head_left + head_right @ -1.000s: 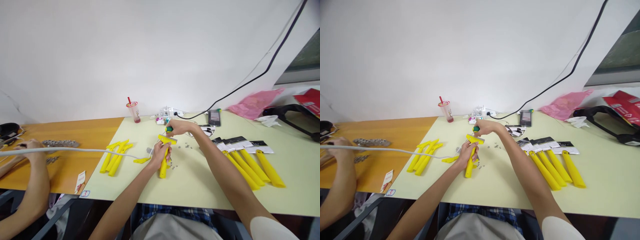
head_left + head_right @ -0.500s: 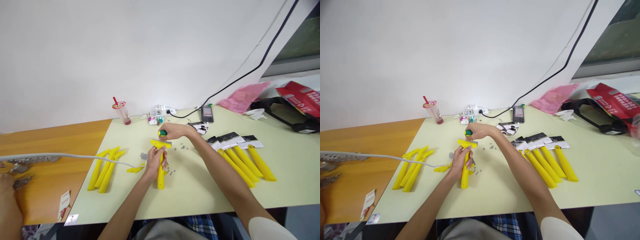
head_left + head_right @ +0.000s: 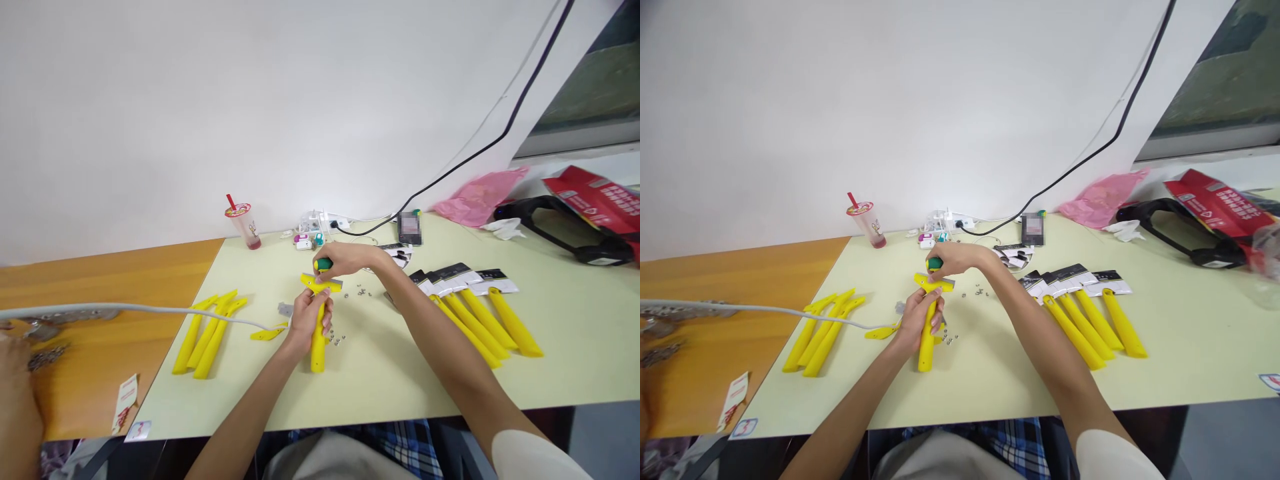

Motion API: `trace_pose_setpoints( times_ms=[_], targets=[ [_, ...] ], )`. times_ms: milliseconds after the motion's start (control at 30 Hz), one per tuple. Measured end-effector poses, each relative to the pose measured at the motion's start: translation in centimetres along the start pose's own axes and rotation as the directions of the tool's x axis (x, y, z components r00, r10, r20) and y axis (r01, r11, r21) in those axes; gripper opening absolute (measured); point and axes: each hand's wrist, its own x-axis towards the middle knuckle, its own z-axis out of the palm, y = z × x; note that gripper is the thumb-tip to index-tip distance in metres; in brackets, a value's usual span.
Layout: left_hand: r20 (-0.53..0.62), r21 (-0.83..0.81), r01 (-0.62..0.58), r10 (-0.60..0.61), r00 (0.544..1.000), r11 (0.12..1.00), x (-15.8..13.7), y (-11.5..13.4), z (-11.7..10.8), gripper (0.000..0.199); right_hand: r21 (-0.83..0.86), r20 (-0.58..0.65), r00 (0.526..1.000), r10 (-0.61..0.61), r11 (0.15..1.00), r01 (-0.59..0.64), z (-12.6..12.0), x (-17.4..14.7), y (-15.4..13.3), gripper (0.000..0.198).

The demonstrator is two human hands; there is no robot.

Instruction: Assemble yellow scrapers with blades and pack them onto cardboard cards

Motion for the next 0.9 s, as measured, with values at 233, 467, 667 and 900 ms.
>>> trace_pose_setpoints(
  times_ms=[233,467,667,900],
  targets=[
    [0.034,-0.017,-0.041,0.042,0.999,0.999,0.4,-0.6,0.0,0.06,0.033,0.008,0.999,0.038,0.999,-0.038,0.4,0.1,0.9,0.028],
    [-0.037,0.355,-0.344,0.381,0.924,0.869,0.8,-1.2,-0.9,0.082,0.067,-0.172,0.966,0.191,0.981,-0.182,0.7,-2.6,0.8,0.034],
    [0.213,0.621,-0.592,0.617,0.758,0.513,-1.2,0.7,-0.5,0.051,0.113,-0.341,0.923,0.178,0.983,-0.147,1.2,-5.1,-0.8,0.038],
    [0.317,0.595,-0.653,0.611,0.726,0.469,-3.0,1.5,-0.4,0.037,0.128,-0.432,0.892,0.132,0.988,-0.085,1.4,-6.7,-2.5,0.042]
  ],
)
